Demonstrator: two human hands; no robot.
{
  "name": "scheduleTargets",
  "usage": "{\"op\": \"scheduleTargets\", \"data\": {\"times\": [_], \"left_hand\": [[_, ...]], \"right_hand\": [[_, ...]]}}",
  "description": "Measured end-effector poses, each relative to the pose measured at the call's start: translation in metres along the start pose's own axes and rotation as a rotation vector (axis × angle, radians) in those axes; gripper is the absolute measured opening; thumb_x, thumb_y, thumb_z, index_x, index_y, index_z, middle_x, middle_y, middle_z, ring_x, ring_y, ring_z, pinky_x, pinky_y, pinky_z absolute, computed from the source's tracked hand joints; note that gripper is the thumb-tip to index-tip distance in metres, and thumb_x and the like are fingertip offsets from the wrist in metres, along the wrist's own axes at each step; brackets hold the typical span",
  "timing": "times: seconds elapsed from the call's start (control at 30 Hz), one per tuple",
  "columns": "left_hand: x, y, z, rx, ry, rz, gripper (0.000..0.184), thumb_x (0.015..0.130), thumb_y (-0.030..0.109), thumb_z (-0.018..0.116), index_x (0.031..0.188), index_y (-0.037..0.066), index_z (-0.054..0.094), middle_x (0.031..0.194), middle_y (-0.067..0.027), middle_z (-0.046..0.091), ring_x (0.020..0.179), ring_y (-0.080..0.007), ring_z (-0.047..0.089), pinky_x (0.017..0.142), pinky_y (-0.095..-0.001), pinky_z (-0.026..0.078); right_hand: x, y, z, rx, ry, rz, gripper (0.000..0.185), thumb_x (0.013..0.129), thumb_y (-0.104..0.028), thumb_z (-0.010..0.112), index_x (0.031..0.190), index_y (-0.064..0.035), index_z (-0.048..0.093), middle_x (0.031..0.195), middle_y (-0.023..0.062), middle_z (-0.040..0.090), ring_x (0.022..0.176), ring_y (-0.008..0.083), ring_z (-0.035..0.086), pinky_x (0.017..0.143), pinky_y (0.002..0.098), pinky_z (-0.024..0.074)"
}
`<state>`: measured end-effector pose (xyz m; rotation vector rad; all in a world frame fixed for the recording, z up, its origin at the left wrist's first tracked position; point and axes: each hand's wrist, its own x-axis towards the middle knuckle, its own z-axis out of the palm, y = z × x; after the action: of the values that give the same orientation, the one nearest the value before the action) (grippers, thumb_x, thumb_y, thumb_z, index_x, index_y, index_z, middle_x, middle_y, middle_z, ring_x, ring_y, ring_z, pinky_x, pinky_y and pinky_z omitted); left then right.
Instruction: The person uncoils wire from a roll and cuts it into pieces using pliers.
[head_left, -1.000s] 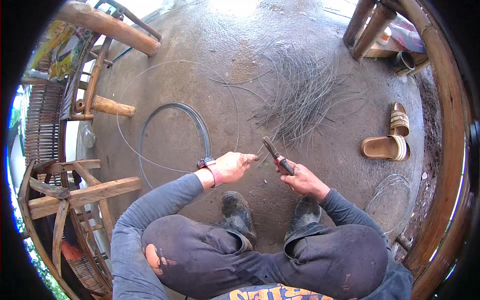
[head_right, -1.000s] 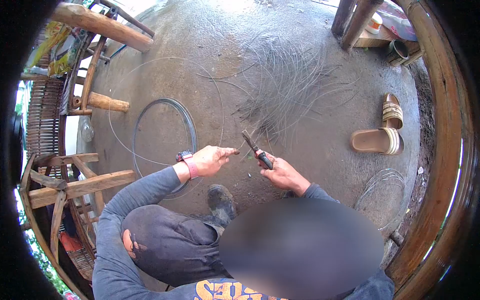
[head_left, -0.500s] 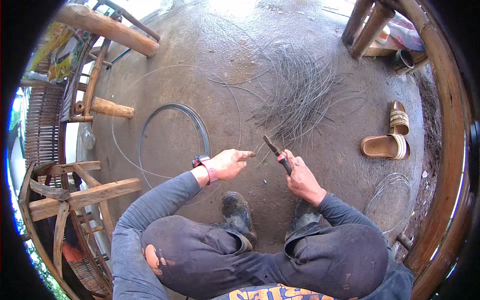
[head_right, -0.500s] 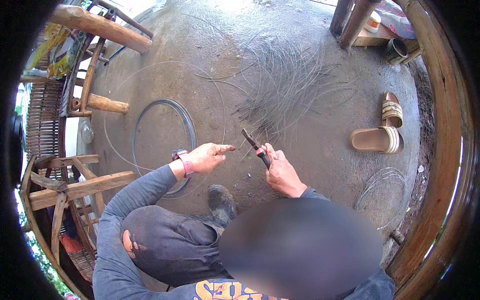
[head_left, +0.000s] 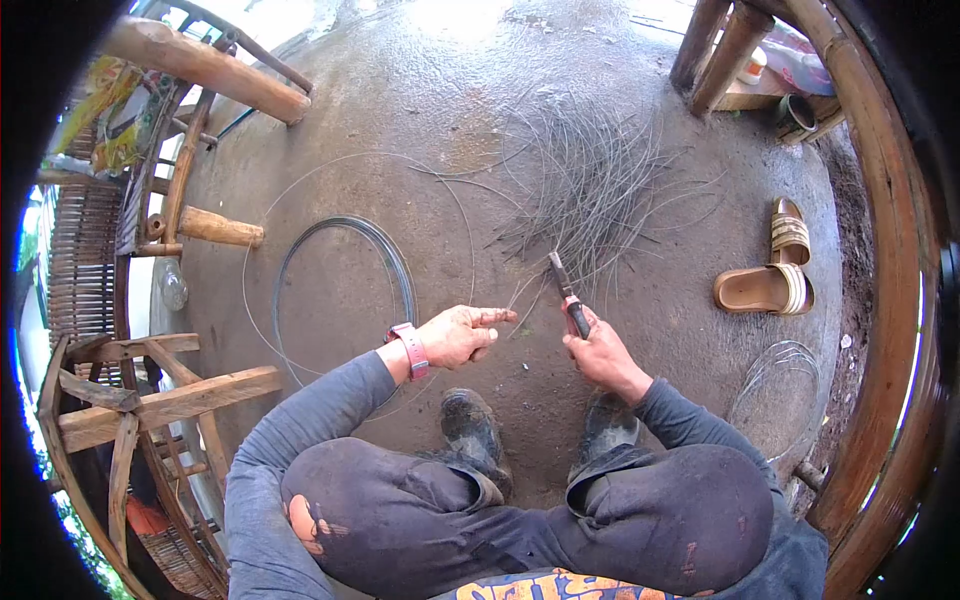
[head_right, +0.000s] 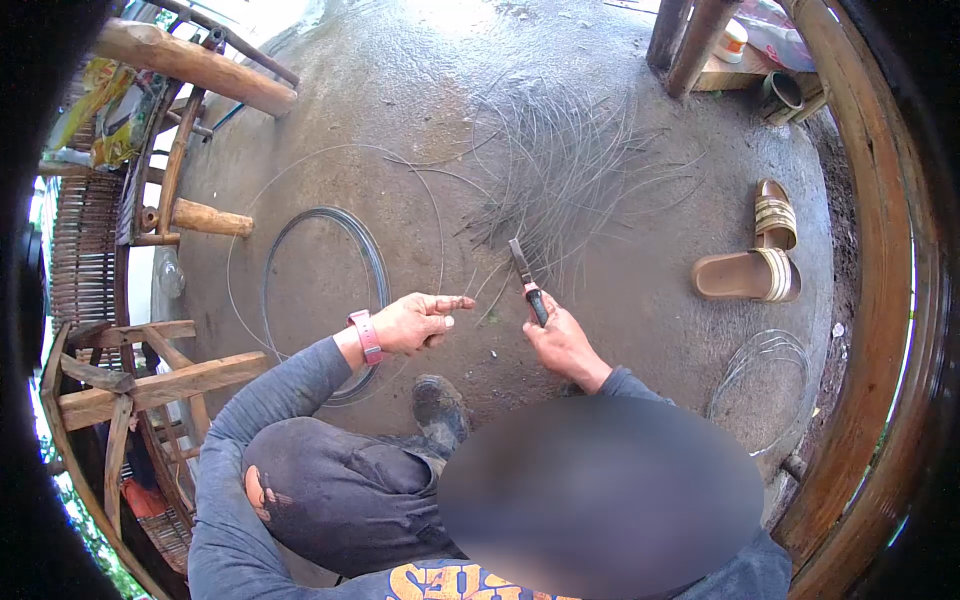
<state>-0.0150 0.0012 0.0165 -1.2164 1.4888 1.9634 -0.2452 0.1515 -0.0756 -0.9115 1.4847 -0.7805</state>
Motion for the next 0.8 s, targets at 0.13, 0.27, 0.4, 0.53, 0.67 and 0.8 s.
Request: {"op": "scheduleTargets", "data": {"times": [0.13,0.27,0.4,0.53,0.67,0.8], "left_hand": [[-0.002,0.003,0.001,0.011,0.096,0.033,0.044,0.100,0.011,0.051,0.144,0.015,0.056,0.065,0.0058,0.051,0.052,-0.0042,0.040,0.048,-0.0229,0.036],[0.003,-0.003,-0.004,-0.027,0.131,0.046,0.039,0.102,0.015,0.053,0.141,0.013,0.058,0.067,0.0053,0.054,0.052,-0.0039,0.042,0.048,-0.0220,0.037],[0.007,-0.009,-0.012,-0.080,0.156,0.002,0.035,0.103,0.018,0.054,0.136,0.008,0.060,0.069,0.0041,0.058,0.052,-0.0039,0.044,0.048,-0.0212,0.037],[0.008,-0.007,-0.016,-0.144,0.139,-0.031,0.027,0.102,0.019,0.055,0.123,0.006,0.065,0.070,0.0026,0.060,0.051,-0.0048,0.045,0.047,-0.0225,0.036],[0.006,-0.006,-0.016,-0.183,0.110,-0.038,0.020,0.101,0.022,0.055,0.108,0.006,0.066,0.070,0.0005,0.061,0.050,-0.0061,0.047,0.046,-0.0249,0.037],[0.006,-0.001,-0.013,-0.174,0.107,-0.004,0.019,0.102,0.022,0.056,0.107,0.006,0.065,0.069,-0.0002,0.061,0.049,-0.0065,0.047,0.045,-0.0246,0.037]], "right_hand": [[-0.001,-0.016,-0.003,0.283,-0.064,0.270,0.049,0.090,-0.009,0.060,0.138,-0.0059,0.050,0.090,0.0018,0.057,0.068,0.0110,0.056,0.059,0.0307,0.0487],[0.001,-0.003,-0.003,0.363,-0.225,0.234,0.049,0.090,-0.001,0.060,0.138,-0.0070,0.049,0.100,0.0036,0.057,0.058,0.0076,0.053,0.048,0.0255,0.0463],[-0.004,-0.008,-0.002,0.258,-0.427,0.155,0.051,0.090,-0.001,0.060,0.139,-0.0054,0.049,0.107,0.0023,0.057,0.068,0.0072,0.056,0.057,0.0250,0.0486],[-0.011,-0.019,0.005,-0.023,-0.417,-0.125,0.055,0.092,-0.009,0.060,0.145,-0.0065,0.046,0.125,0.0093,0.059,0.112,0.0215,0.059,0.098,0.0334,0.0476],[-0.012,-0.022,0.004,-0.190,-0.406,-0.197,0.061,0.092,-0.020,0.061,0.148,-0.0074,0.043,0.143,0.0237,0.051,0.130,0.0397,0.052,0.109,0.0431,0.0419],[-0.014,-0.036,-0.002,-0.244,-0.412,-0.147,0.062,0.092,-0.021,0.062,0.149,-0.0071,0.041,0.145,0.0254,0.050,0.132,0.0406,0.050,0.110,0.0440,0.0415]]}}
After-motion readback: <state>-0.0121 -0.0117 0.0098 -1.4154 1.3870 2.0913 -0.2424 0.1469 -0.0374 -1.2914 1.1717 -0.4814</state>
